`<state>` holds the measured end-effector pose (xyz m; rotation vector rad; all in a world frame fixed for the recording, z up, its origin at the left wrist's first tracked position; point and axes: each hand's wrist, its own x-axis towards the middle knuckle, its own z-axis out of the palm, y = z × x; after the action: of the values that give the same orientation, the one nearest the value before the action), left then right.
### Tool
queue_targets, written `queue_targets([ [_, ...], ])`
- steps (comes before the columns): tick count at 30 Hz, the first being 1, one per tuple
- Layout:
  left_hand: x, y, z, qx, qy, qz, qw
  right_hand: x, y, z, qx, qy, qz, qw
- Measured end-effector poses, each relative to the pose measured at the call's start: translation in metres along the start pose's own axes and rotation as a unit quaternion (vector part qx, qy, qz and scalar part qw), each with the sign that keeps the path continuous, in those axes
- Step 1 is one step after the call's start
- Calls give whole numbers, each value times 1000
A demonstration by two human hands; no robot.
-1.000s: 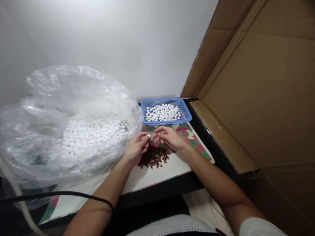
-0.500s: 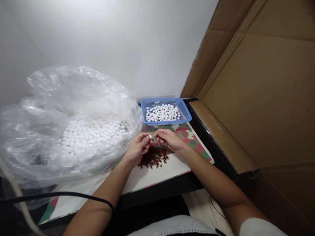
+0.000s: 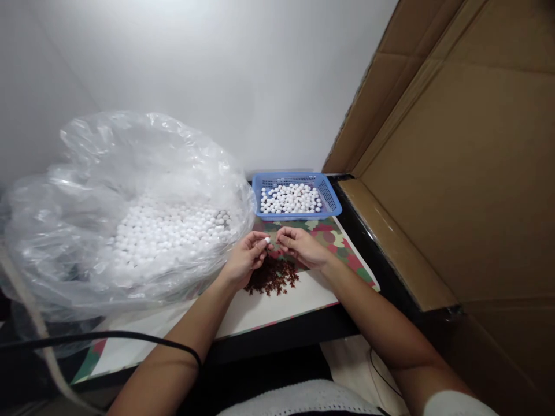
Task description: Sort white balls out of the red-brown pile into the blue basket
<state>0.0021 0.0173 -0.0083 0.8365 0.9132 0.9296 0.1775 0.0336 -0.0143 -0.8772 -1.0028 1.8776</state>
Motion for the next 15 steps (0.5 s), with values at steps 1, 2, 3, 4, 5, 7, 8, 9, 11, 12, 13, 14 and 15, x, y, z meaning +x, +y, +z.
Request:
queue_targets([
  [1,0,0,0,4,0,2,1000,0,1,0,-3,-11,1,1000],
  [2,0,0,0,8,-1,4,1000,0,1,0,-9,-19,-1,1000],
  [3,0,0,0,11,-1,6,1000,1,1,0,-18,-24,-5,1000],
  [4,0,0,0,14,-3,7,1000,1,1,0,-29,-27,-13,999],
  [5,0,0,0,16,-4,7,1000,0,1,0,-41,-28,-23,999],
  [7,0,0,1,19,-1,6,1000,0,0,-1,-69,-29,-43,996],
  [8,-1,0,1,22,3,5,1000,-1,0,-1,-83,-30,-51,995],
  [9,-1,0,1,26,8,5,1000,-1,-1,-1,-97,-29,-59,993],
  [11,-1,0,2,35,17,6,999,-2,-2,-2,-125,-19,-74,989],
  [12,-1,0,2,38,19,7,999,-2,-2,-2,-135,-12,-83,987],
  [13,-1,0,3,39,19,8,999,-2,-2,-2,-143,-6,-91,986],
  [14,-1,0,3,39,19,9,999,-2,-2,-2,-148,-4,-96,984],
  [15,-2,1,3,39,19,9,999,-1,-2,-2,-150,-3,-99,984],
])
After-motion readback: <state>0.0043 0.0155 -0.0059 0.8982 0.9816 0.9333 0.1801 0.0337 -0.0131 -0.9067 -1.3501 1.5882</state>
